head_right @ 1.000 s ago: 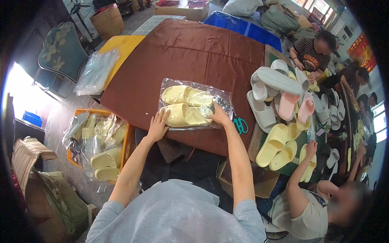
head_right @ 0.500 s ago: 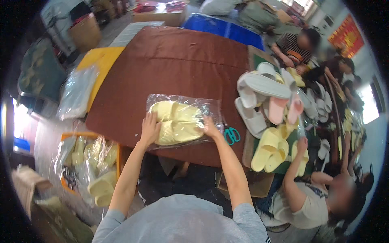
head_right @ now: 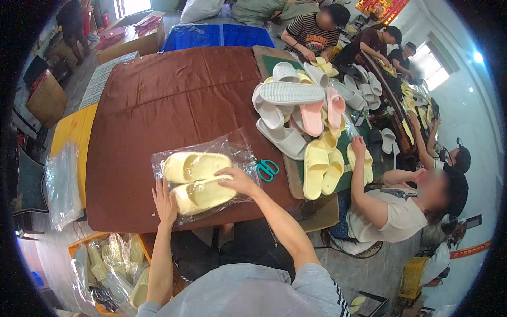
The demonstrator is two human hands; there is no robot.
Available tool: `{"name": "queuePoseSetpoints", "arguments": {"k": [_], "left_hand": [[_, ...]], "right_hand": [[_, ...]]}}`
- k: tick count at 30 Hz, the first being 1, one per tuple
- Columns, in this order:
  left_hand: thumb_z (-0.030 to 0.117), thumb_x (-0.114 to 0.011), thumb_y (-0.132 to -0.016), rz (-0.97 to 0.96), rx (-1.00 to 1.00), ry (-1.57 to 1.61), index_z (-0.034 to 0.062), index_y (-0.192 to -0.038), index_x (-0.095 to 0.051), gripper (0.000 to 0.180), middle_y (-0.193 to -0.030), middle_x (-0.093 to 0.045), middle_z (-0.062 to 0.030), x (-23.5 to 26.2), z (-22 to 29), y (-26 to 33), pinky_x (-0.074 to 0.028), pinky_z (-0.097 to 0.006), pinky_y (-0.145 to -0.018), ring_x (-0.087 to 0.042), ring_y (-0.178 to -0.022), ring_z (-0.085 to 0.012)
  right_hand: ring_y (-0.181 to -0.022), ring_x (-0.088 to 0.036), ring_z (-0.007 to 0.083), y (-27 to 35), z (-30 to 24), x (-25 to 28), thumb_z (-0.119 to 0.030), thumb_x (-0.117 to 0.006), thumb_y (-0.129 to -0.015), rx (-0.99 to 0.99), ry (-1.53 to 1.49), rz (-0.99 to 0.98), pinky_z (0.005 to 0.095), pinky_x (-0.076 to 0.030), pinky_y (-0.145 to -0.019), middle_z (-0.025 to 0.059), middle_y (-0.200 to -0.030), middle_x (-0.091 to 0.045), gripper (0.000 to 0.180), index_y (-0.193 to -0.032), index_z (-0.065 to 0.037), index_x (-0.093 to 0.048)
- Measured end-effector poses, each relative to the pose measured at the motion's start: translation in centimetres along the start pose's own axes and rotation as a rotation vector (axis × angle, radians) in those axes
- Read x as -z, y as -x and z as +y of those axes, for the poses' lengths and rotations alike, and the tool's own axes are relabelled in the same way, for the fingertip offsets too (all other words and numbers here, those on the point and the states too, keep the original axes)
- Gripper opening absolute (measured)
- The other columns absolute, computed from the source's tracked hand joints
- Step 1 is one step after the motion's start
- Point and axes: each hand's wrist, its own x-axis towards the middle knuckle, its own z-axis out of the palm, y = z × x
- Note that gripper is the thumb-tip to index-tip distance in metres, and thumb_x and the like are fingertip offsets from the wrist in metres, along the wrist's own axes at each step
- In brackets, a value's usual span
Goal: The person packages pairs of black, white, yellow, and pink slippers into plastic bags by hand. They place each pair inside a bag, smooth it out, and set the finished package onto the table.
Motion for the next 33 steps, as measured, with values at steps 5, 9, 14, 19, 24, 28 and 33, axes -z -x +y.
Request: {"name": "queuePoseSetpoints", "arguments": {"k": [5, 9, 14, 19, 24, 28, 33], "left_hand": [[0.04, -0.049, -0.097, -0.068, -0.02, -0.252, 0.0182, -0.15, -0.037, 0.059, -0.157, -0.024, -0.0208, 0.2, 1.5, -0.1, -0.008, -0.053, -0.119, -0.017, -0.146, -0.0381], [0.047, -0.053, -0.095, -0.077, -0.056, -0.305, 0.0194, -0.15, -0.038, 0.063, -0.159, -0.018, -0.0212, -0.1, 1.2, -0.1, -0.008, -0.053, -0.119, -0.015, -0.147, -0.0385], [0.047, -0.055, -0.094, -0.155, -0.003, -0.334, 0.0183, -0.15, -0.038, 0.065, -0.161, -0.015, -0.0197, 0.2, 1.5, 0.1, -0.006, -0.058, -0.117, -0.013, -0.147, -0.0396], [0.041, -0.061, -0.09, -0.065, -0.064, -0.303, 0.0176, -0.149, -0.039, 0.066, -0.16, -0.019, -0.0172, 0.7, 4.5, 0.7, -0.004, -0.06, -0.117, -0.01, -0.148, -0.0384], [0.049, -0.055, -0.092, -0.22, 0.111, -0.353, 0.0237, -0.15, -0.037, 0.066, -0.16, -0.02, -0.0154, 1.0, 3.8, 3.2, -0.003, -0.06, -0.117, -0.012, -0.147, -0.0407], [0.053, -0.053, -0.093, -0.166, -0.005, -0.358, 0.0246, -0.15, -0.038, 0.065, -0.16, -0.021, -0.0145, -0.4, 4.1, 2.0, -0.005, -0.061, -0.116, -0.013, -0.147, -0.0402], [0.053, -0.053, -0.092, -0.172, 0.017, -0.36, 0.0277, -0.15, -0.036, 0.065, -0.159, -0.021, -0.015, 0.2, 3.6, 2.1, -0.005, -0.063, -0.115, -0.014, -0.147, -0.0421]], "right_hand": [[-0.105, -0.06, 0.0227, 6.8, -3.9, 7.0, -0.013, -0.076, -0.079, -0.015, 0.073, 0.398, 0.0318, -0.045, -0.094, 0.0106, -0.107, -0.065, 0.028, -0.106, -0.008, -0.072], [-0.11, -0.057, 0.019, 14.4, -3.4, 12.2, -0.015, -0.071, -0.086, -0.144, -0.164, 0.774, 0.0308, -0.044, -0.096, 0.0086, -0.118, -0.063, 0.033, -0.117, -0.003, -0.067], [-0.109, -0.059, 0.0206, 18.5, -2.0, 16.4, -0.02, -0.062, -0.096, -0.009, -0.43, 1.355, 0.032, -0.047, -0.094, 0.0118, -0.122, -0.06, 0.042, -0.13, 0.004, -0.054], [-0.114, -0.056, 0.0275, 16.5, 6.9, 20.0, -0.02, -0.06, -0.095, -0.099, -0.109, 1.405, 0.0359, -0.042, -0.099, 0.0176, -0.123, -0.061, 0.042, -0.128, 0.006, -0.055], [-0.11, -0.059, 0.0318, 8.3, 9.7, 21.8, -0.02, -0.06, -0.092, -0.141, -0.074, 1.291, 0.038, -0.043, -0.098, 0.0231, -0.12, -0.063, 0.043, -0.124, 0.009, -0.058], [-0.107, -0.061, 0.0367, 5.3, 16.1, 28.6, -0.024, -0.064, -0.087, -0.137, 0.15, 1.312, 0.0426, -0.045, -0.095, 0.0259, -0.117, -0.064, 0.047, -0.12, 0.009, -0.06], [-0.112, -0.06, 0.0351, -1.2, 14.8, 30.3, -0.027, -0.062, -0.089, -0.254, 0.093, 1.178, 0.042, -0.045, -0.097, 0.0256, -0.123, -0.061, 0.053, -0.128, 0.007, -0.055]]}}
